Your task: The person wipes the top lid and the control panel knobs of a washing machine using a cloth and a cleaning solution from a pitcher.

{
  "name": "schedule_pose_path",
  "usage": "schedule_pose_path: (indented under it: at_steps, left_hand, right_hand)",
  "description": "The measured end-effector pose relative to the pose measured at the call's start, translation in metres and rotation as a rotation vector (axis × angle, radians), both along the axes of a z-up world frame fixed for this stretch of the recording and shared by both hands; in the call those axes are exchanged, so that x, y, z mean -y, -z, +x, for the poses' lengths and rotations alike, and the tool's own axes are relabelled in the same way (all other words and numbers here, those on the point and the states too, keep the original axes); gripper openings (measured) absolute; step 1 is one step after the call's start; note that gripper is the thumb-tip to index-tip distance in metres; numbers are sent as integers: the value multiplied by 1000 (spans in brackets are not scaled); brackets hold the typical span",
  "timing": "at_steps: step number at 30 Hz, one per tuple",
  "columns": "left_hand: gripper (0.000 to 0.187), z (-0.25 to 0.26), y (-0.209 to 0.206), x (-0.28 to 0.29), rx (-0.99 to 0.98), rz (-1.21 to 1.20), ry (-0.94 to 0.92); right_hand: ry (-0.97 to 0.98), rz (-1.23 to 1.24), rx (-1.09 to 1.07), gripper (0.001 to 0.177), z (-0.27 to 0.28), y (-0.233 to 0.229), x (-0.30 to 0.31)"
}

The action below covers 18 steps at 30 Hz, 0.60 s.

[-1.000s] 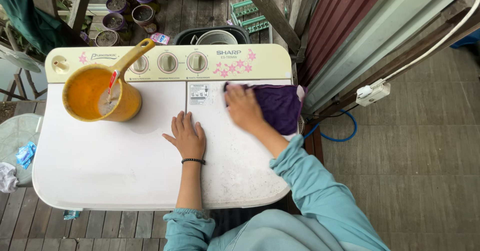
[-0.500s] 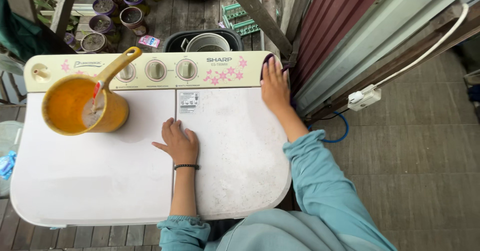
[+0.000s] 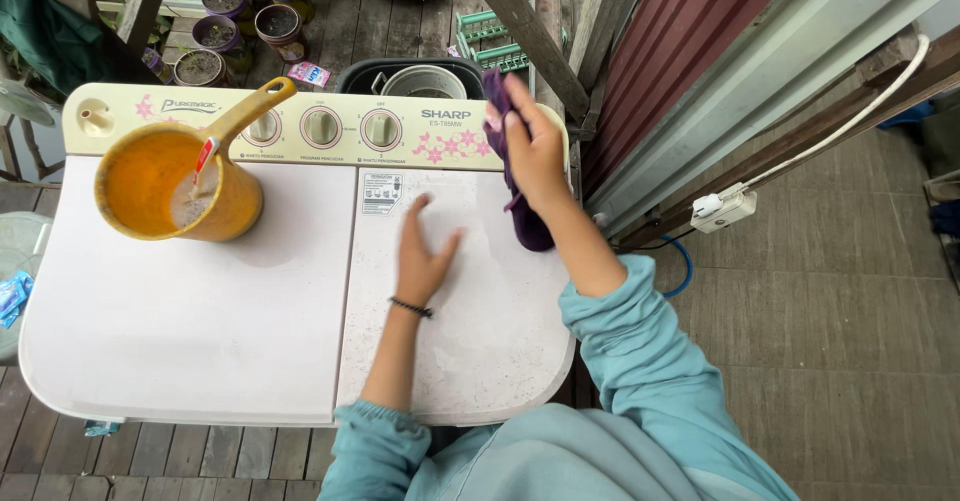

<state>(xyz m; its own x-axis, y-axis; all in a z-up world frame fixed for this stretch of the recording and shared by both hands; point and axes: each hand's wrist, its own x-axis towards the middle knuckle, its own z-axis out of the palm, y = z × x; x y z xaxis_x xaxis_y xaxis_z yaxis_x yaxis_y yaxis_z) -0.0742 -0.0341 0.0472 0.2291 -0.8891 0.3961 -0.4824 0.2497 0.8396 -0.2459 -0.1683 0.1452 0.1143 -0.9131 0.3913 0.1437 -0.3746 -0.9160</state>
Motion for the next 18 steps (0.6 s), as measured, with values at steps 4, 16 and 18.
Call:
schedule_pose_path:
  at_steps: [4, 16, 18]
  left_hand:
    - [80, -48, -36, 33, -70, 117, 201]
    - [58, 22, 11, 36, 529, 302, -24]
    - [48, 19, 19, 37, 521, 323, 1]
  right_hand:
    - [-75, 57, 329, 51, -16, -44, -6]
    - [369, -57, -1062, 91, -36, 121, -38]
    - [295, -88, -1024, 108, -13, 126, -51]
